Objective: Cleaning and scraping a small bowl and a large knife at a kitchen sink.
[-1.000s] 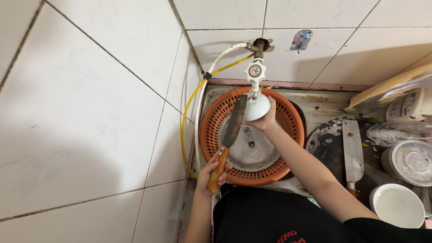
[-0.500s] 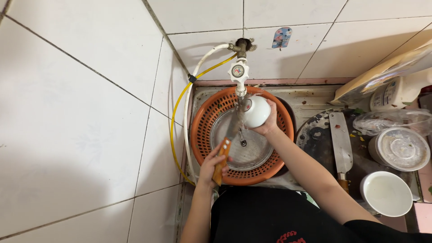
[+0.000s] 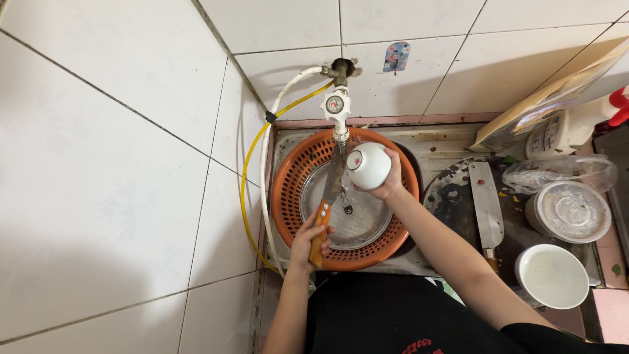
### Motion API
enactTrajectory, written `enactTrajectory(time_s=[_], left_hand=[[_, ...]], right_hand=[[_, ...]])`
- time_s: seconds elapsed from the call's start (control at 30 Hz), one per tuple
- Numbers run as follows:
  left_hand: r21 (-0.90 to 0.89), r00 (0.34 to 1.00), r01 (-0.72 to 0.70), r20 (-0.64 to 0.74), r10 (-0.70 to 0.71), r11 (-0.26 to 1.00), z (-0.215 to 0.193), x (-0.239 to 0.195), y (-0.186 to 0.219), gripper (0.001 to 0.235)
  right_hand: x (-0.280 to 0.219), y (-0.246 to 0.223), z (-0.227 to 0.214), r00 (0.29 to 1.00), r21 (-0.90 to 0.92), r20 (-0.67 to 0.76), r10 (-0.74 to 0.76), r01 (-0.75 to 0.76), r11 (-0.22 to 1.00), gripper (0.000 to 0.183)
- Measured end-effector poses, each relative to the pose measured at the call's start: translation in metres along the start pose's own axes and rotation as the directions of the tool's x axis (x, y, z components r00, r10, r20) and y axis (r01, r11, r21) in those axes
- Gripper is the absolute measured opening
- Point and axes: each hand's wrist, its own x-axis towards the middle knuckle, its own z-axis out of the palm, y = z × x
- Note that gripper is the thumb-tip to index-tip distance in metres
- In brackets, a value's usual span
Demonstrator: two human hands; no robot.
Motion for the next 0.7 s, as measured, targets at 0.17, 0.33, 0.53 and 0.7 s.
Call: enactTrajectory(time_s=[0.17,0.33,0.53,0.7], left_hand=[[-0.083,0.998,0.001,-0.056,-0.005,0.997,-0.012,-0.007,-0.002,0.071],[-0.226,0.985,-0.053,0.147,0.088,0.973,-0.015,-0.033,0.001,0.071],[-0.017,0.982,-0.152,0.111,0.153,0.988,-0.017,-0.054,0.022,0.074],[0.989,0.718,-0.13,0.049,0.694,0.065,0.01,-0.018,0.057,0.04]], right_hand=[[-0.004,0.003,-0.001,0.991,0.106,0.129,0.016,-0.03,0.994,0.08],[-0.009,0.006,-0.006,0.952,0.178,0.307,0.01,-0.068,0.982,0.087],[-0.012,0.002,-0.005,0.879,0.174,0.476,0.029,-0.126,0.977,0.091],[-0.033,-0.009,0.006,0.715,0.12,0.696,0.064,-0.204,0.972,0.093]])
